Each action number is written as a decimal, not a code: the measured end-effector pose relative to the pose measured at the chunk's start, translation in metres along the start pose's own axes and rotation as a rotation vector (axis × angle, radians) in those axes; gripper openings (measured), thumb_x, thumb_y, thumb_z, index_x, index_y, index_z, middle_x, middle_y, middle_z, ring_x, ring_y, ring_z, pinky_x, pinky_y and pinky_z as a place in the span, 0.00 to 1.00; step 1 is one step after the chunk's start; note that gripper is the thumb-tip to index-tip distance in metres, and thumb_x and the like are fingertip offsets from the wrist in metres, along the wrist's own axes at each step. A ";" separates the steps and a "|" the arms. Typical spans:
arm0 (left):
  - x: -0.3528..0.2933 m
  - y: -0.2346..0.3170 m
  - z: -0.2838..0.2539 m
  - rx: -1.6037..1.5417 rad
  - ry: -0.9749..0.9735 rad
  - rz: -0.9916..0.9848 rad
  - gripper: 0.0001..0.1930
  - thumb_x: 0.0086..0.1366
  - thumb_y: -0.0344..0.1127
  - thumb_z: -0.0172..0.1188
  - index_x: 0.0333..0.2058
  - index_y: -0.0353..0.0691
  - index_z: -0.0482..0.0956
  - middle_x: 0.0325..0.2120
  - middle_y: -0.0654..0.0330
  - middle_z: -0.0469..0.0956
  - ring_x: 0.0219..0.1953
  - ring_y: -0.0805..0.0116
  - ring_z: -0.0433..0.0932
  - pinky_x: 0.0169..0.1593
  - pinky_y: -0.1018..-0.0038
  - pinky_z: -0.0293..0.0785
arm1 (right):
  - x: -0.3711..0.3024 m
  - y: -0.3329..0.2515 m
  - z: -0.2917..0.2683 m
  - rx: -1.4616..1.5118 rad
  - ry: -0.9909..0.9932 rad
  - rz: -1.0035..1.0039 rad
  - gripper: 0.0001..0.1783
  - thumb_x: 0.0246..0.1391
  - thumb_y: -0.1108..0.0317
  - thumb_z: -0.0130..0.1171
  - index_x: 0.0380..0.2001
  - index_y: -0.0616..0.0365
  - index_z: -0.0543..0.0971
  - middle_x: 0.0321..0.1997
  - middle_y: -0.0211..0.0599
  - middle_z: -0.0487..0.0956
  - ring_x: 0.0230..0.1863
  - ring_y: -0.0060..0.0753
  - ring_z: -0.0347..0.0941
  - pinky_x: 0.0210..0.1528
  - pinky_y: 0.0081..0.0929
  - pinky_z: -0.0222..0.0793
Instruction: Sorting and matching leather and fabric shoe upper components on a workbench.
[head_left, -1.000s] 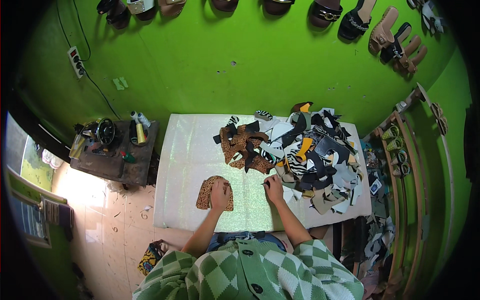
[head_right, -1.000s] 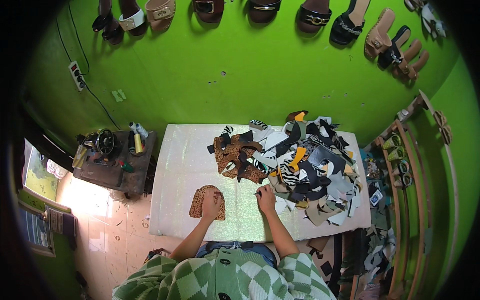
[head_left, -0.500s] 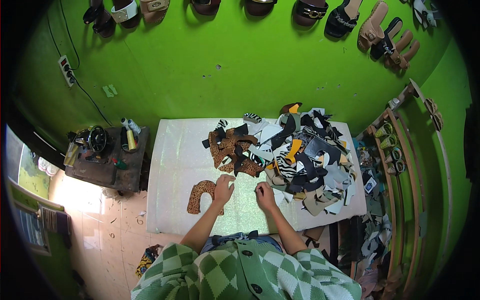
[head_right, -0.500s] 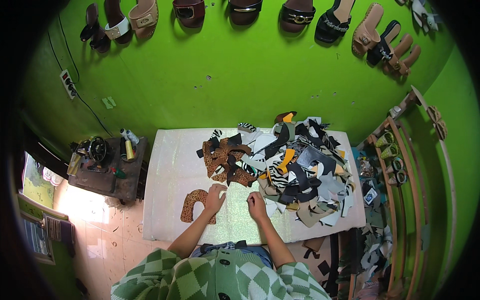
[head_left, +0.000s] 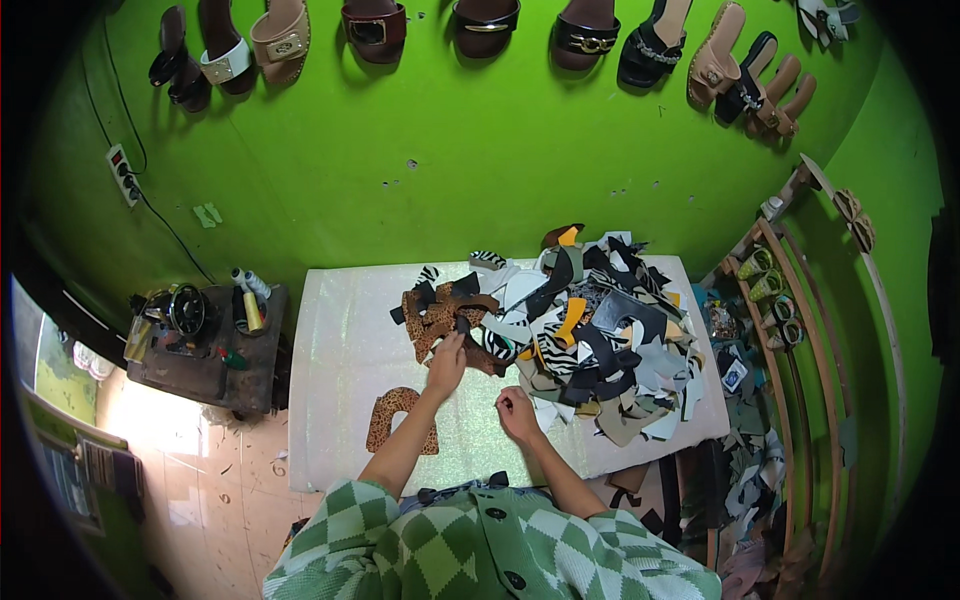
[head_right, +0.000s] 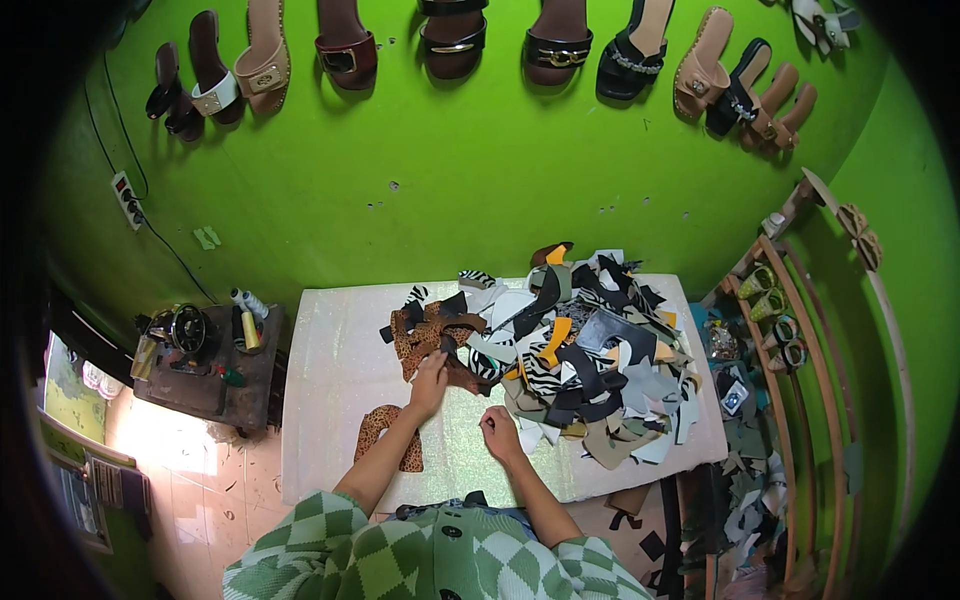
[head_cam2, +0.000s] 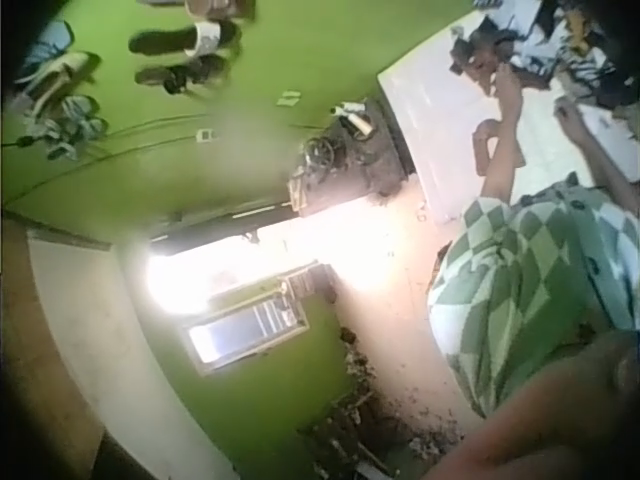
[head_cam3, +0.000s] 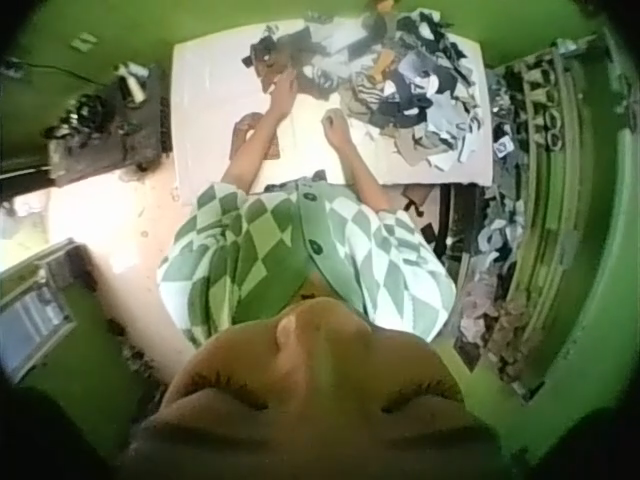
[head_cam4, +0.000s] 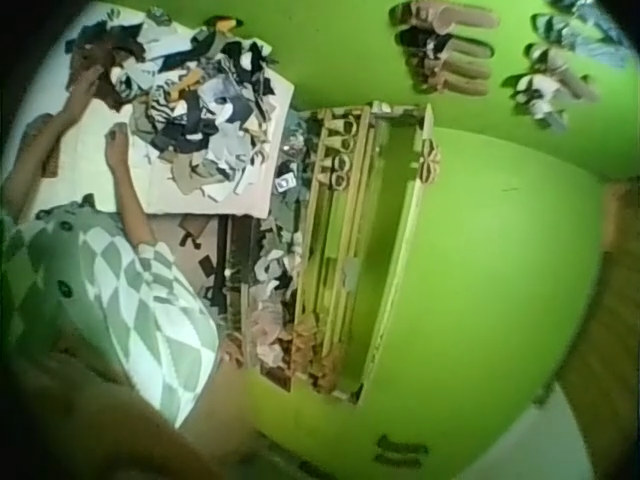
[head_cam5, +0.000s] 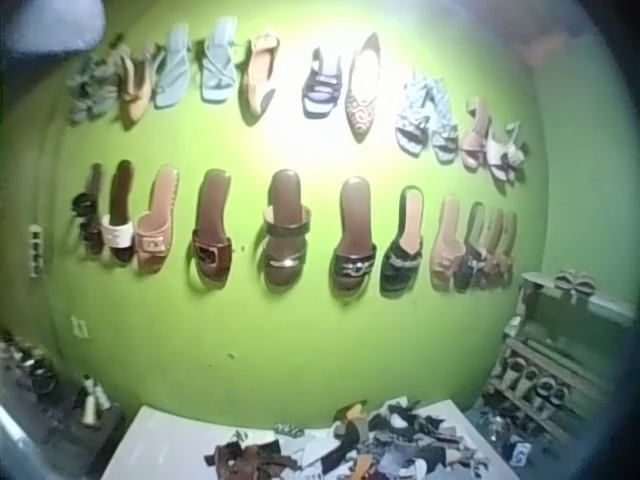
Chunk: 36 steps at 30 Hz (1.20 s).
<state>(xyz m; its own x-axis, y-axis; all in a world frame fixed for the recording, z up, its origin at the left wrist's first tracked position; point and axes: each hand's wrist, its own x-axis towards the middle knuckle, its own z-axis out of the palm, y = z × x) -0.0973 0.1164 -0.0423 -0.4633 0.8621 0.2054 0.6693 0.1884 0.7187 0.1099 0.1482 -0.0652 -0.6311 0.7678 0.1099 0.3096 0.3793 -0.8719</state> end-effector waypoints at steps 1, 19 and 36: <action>0.000 0.011 -0.009 -0.103 0.081 0.033 0.20 0.62 0.32 0.48 0.52 0.34 0.69 0.54 0.45 0.65 0.55 0.46 0.65 0.58 0.64 0.61 | -0.002 0.003 -0.001 0.002 0.006 0.010 0.05 0.44 0.80 0.53 0.27 0.61 0.74 0.36 0.42 0.72 0.31 0.37 0.72 0.35 0.26 0.68; -0.056 0.033 -0.018 -1.035 -0.159 -0.391 0.11 0.64 0.38 0.55 0.37 0.36 0.75 0.30 0.67 0.76 0.35 0.80 0.72 0.41 0.81 0.67 | 0.040 -0.059 -0.016 0.476 -0.117 0.153 0.11 0.56 0.67 0.55 0.40 0.59 0.76 0.37 0.29 0.77 0.39 0.21 0.71 0.43 0.19 0.65; -0.082 0.018 -0.027 0.046 0.003 0.114 0.13 0.56 0.35 0.60 0.40 0.39 0.76 0.45 0.51 0.69 0.44 0.54 0.69 0.48 0.69 0.67 | 0.023 -0.046 -0.038 0.409 -0.202 0.149 0.07 0.51 0.75 0.58 0.35 0.65 0.78 0.28 0.27 0.77 0.28 0.12 0.69 0.32 0.13 0.65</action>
<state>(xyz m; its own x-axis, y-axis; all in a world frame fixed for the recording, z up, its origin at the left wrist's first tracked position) -0.0632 0.0365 -0.0286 -0.3844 0.8776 0.2865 0.7438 0.1107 0.6592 0.1083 0.1679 -0.0042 -0.7393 0.6673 -0.0906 0.1281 0.0072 -0.9917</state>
